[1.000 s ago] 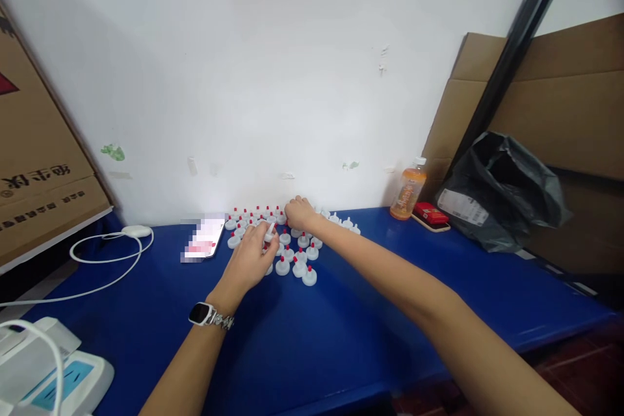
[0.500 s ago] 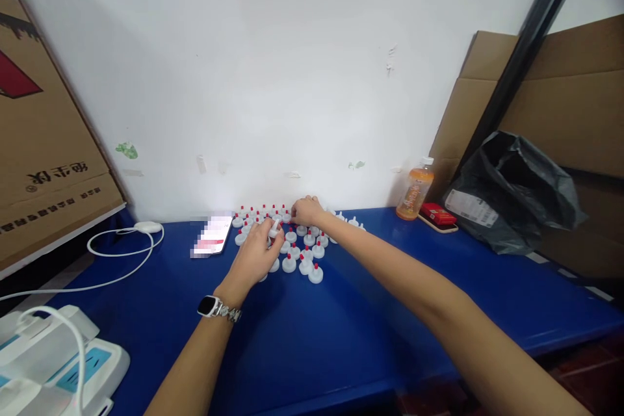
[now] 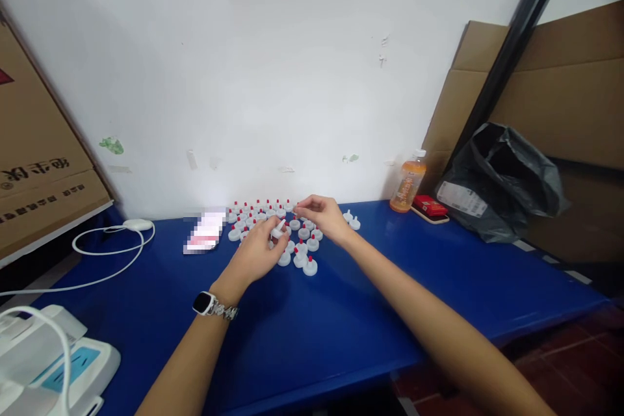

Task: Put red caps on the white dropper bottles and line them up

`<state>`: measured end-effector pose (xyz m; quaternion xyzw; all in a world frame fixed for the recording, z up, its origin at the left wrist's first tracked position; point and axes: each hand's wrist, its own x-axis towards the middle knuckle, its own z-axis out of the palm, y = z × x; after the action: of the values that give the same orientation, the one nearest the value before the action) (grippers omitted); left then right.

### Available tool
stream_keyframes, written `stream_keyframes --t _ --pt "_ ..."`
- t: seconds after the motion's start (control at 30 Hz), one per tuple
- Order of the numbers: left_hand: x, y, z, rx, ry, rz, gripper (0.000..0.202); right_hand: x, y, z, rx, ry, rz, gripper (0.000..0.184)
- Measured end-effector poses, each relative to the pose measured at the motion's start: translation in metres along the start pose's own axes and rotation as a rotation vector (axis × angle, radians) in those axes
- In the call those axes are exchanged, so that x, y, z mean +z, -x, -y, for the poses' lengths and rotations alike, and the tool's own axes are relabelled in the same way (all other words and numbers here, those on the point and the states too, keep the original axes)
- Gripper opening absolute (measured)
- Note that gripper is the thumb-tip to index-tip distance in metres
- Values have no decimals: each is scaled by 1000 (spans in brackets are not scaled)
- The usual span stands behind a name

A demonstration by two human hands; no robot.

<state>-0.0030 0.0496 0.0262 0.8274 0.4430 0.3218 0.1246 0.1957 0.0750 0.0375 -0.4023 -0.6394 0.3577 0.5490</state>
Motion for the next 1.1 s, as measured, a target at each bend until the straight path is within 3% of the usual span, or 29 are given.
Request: stream_keyframes --t 0.1,0.27,0.7,1.1 --pt "4 2 -6 15 -14 17 16 4 27 -4 34 -216 -90 28" --pt "10 8 -9 32 -51 53 17 17 48 -8 80 -294 -131 29" --pt "12 14 -18 54 -49 138 18 30 58 -12 56 -329 -165 31" --pt "21 14 -9 45 -3 78 28 40 67 3 -40 -196 -230 40"
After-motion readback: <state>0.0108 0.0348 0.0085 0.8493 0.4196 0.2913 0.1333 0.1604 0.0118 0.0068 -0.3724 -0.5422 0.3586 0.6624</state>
